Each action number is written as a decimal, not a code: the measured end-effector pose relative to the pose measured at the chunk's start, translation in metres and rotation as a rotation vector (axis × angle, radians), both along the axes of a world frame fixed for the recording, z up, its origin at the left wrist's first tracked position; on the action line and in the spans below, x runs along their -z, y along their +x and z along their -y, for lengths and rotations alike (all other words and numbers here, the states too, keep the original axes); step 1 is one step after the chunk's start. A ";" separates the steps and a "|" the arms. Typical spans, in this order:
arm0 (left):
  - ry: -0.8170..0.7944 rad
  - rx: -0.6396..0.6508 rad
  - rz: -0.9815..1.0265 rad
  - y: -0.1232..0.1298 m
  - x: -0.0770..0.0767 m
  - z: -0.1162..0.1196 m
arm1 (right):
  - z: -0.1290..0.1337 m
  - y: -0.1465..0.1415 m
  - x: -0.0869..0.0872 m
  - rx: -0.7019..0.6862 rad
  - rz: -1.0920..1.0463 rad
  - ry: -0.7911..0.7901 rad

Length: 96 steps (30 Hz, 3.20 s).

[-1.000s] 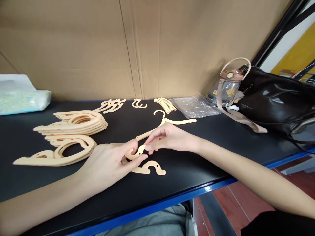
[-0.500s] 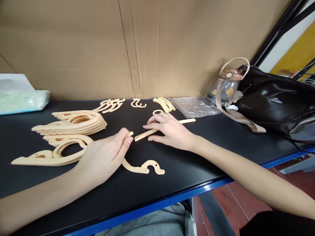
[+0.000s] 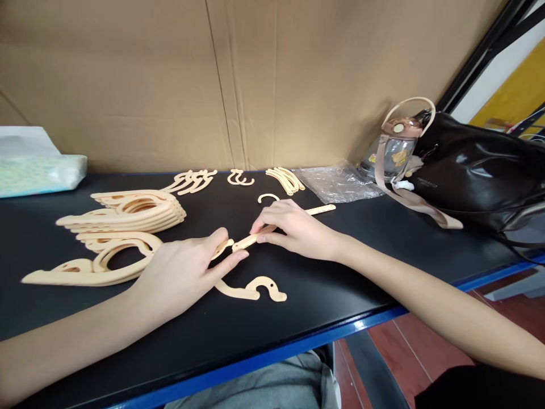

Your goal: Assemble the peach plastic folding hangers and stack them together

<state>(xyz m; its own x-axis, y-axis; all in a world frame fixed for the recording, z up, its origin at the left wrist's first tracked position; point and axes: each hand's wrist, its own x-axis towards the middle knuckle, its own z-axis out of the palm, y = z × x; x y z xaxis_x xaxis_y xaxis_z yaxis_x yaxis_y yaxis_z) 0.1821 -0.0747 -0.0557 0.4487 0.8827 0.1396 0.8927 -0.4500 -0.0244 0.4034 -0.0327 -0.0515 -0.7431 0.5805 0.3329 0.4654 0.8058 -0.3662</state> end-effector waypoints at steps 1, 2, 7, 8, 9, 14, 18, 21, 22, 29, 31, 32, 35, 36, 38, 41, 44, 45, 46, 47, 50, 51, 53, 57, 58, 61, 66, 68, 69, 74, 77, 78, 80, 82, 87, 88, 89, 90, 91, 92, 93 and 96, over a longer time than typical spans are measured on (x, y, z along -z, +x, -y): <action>-0.002 0.005 0.002 0.000 0.000 0.000 | 0.000 0.000 0.000 -0.003 -0.002 -0.002; -0.004 0.009 0.003 -0.001 -0.001 0.000 | 0.001 0.000 0.000 -0.006 -0.003 -0.004; 0.009 0.010 -0.008 0.000 -0.003 0.001 | 0.001 0.000 0.001 -0.011 -0.022 -0.052; 0.015 0.009 -0.011 0.000 -0.003 0.001 | 0.002 -0.001 0.000 -0.012 -0.025 -0.066; 0.021 0.008 -0.012 0.000 -0.003 0.001 | 0.002 -0.001 0.000 -0.012 -0.027 -0.077; 0.044 0.018 -0.002 0.000 -0.002 0.002 | 0.003 -0.001 -0.001 -0.010 -0.048 -0.095; 0.040 0.041 -0.026 0.000 -0.003 0.001 | 0.003 -0.001 -0.002 -0.018 -0.065 -0.109; 0.027 0.081 -0.103 0.000 -0.003 0.000 | 0.003 -0.002 -0.001 -0.020 -0.073 -0.142; 0.025 0.090 -0.126 0.000 -0.003 0.000 | 0.003 -0.002 0.000 -0.018 -0.077 -0.157; 0.029 0.110 -0.203 0.001 -0.003 0.001 | 0.003 -0.003 0.003 -0.018 -0.101 -0.220; 0.045 0.125 -0.211 0.001 -0.003 0.002 | 0.003 -0.002 0.003 -0.018 -0.112 -0.261; 0.058 0.138 -0.216 0.001 -0.002 0.002 | 0.004 -0.002 0.003 -0.019 -0.118 -0.293; 0.109 0.177 -0.223 0.000 -0.001 0.003 | 0.005 0.000 0.001 -0.019 -0.132 -0.375; 0.124 0.185 -0.217 -0.001 0.000 0.003 | 0.005 0.000 0.001 -0.018 -0.132 -0.386; 0.153 0.189 -0.194 -0.002 0.001 0.003 | 0.005 0.000 0.000 -0.014 -0.131 -0.382; 0.226 0.205 -0.131 -0.003 0.003 0.003 | 0.004 0.001 -0.001 -0.013 -0.128 -0.362; 0.328 0.252 -0.037 -0.004 0.005 0.002 | 0.003 0.003 -0.003 -0.002 -0.117 -0.343; 0.347 0.275 -0.011 -0.004 0.005 0.002 | 0.003 0.004 -0.004 0.003 -0.107 -0.334; 0.354 0.300 0.009 -0.004 0.004 0.002 | 0.002 0.005 -0.005 0.005 -0.093 -0.323; 0.351 0.327 0.023 -0.004 0.004 0.002 | 0.001 0.006 -0.007 0.006 -0.076 -0.308; 0.321 0.428 0.041 -0.003 0.001 0.002 | -0.002 0.009 -0.011 -0.007 -0.020 -0.251; 0.316 0.463 0.043 -0.002 0.000 0.002 | -0.002 0.010 -0.013 -0.013 -0.009 -0.230; 0.305 0.515 0.041 -0.002 -0.001 0.001 | -0.004 0.012 -0.014 -0.021 0.003 -0.201; 0.279 0.530 0.080 -0.003 0.003 -0.001 | -0.008 0.017 -0.015 -0.021 0.012 -0.220; 0.268 0.520 0.107 -0.004 0.004 -0.002 | -0.009 0.019 -0.014 -0.017 0.016 -0.232; 0.179 0.449 0.208 -0.007 0.010 -0.005 | -0.014 0.024 -0.012 0.011 0.029 -0.270; 0.015 0.292 0.353 -0.010 0.013 -0.010 | -0.023 0.030 -0.007 0.079 -0.013 -0.317; -0.026 0.277 0.391 -0.009 0.011 -0.010 | -0.025 0.031 -0.007 0.092 -0.042 -0.332; -0.042 0.277 0.408 -0.009 0.010 -0.009 | -0.025 0.031 -0.006 0.095 -0.051 -0.338; -0.115 0.293 0.451 -0.008 0.006 -0.005 | -0.025 0.031 -0.007 0.120 -0.058 -0.356; -0.111 0.299 0.463 -0.008 0.006 -0.005 | -0.025 0.031 -0.008 0.142 -0.057 -0.372; -0.108 0.296 0.464 -0.008 0.006 -0.005 | -0.024 0.032 -0.008 0.144 -0.057 -0.379; -0.104 0.286 0.460 -0.007 0.006 -0.006 | -0.024 0.032 -0.008 0.141 -0.060 -0.391; -0.110 0.274 0.441 -0.006 0.007 -0.006 | -0.024 0.032 -0.008 0.140 -0.056 -0.389; -0.110 0.252 0.403 -0.005 0.008 -0.005 | -0.025 0.031 -0.007 0.137 -0.056 -0.400; -0.106 0.257 0.402 -0.005 0.008 -0.005 | -0.025 0.031 -0.007 0.124 -0.066 -0.407; -0.099 0.266 0.398 -0.005 0.008 -0.005 | -0.025 0.031 -0.006 0.111 -0.075 -0.409; -0.089 0.279 0.392 -0.005 0.008 -0.005 | -0.025 0.030 -0.006 0.102 -0.083 -0.406; -0.074 0.294 0.382 -0.005 0.008 -0.004 | -0.026 0.030 -0.005 0.097 -0.090 -0.398; -0.057 0.306 0.368 -0.005 0.009 -0.004 | -0.026 0.029 -0.005 0.098 -0.095 -0.390; -0.039 0.320 0.352 -0.006 0.009 -0.005 | -0.026 0.029 -0.005 0.104 -0.099 -0.377; 0.016 0.344 0.315 -0.007 0.012 -0.006 | -0.025 0.027 -0.005 0.145 -0.107 -0.332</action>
<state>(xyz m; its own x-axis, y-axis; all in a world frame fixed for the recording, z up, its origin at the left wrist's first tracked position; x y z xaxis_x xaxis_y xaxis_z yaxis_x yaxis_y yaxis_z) 0.1751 -0.0682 -0.0673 0.6485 0.6869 0.3282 0.6569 -0.7228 0.2147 0.4306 -0.0078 -0.0467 -0.6166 0.7664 0.1801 0.5108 0.5635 -0.6493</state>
